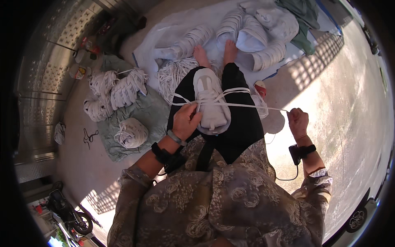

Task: Lacing several pairs of white athletic shoes while sitting on a ground covering.

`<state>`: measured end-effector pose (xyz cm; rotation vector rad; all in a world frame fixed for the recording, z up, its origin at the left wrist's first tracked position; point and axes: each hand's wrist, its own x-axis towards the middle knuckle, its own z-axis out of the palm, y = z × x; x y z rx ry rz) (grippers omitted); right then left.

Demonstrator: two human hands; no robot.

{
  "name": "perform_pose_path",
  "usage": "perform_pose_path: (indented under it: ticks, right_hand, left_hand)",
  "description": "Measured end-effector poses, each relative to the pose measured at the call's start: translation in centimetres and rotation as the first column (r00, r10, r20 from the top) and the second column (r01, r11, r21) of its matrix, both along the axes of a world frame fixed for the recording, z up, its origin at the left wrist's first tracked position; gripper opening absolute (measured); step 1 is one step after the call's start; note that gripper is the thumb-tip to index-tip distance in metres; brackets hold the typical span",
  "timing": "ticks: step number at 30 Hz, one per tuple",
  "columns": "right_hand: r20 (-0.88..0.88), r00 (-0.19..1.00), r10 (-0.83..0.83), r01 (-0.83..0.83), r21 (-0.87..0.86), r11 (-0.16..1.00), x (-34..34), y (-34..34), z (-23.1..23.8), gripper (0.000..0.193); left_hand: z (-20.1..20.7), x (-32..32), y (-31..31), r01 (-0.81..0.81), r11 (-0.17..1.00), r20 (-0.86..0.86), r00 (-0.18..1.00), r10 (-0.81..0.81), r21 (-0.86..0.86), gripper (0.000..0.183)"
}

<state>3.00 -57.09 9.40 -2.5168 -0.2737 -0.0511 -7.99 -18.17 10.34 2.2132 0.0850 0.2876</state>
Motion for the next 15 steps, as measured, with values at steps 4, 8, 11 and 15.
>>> perform_pose_path:
  ticks: [4,8,11,15]
  right_hand:
    - [0.03,0.982,-0.185,0.188,-0.215,0.958,0.4,-6.3,-2.8,0.017]
    - [-0.203,0.967,0.155,-0.216,-0.326,0.92,0.7,0.1,-3.2,0.024]
    - [0.039,0.915,0.401,-0.391,-0.15,0.908,0.5,8.2,-1.3,0.029]
    - [0.167,0.791,0.589,-0.602,0.044,0.797,-0.8,15.6,1.4,0.029]
  left_hand:
    - [0.4,0.2,-0.2,-0.01,0.993,0.041,0.999,0.005,0.12,0.026]
    - [0.2,0.6,0.9,-0.006,0.98,-0.017,1.0,0.01,0.2,0.018]
    - [0.1,1.1,1.6,-0.01,0.954,-0.005,1.0,0.012,0.299,0.015]
    - [-0.2,2.2,2.8,-0.007,0.921,0.081,0.996,-0.027,0.389,0.019]
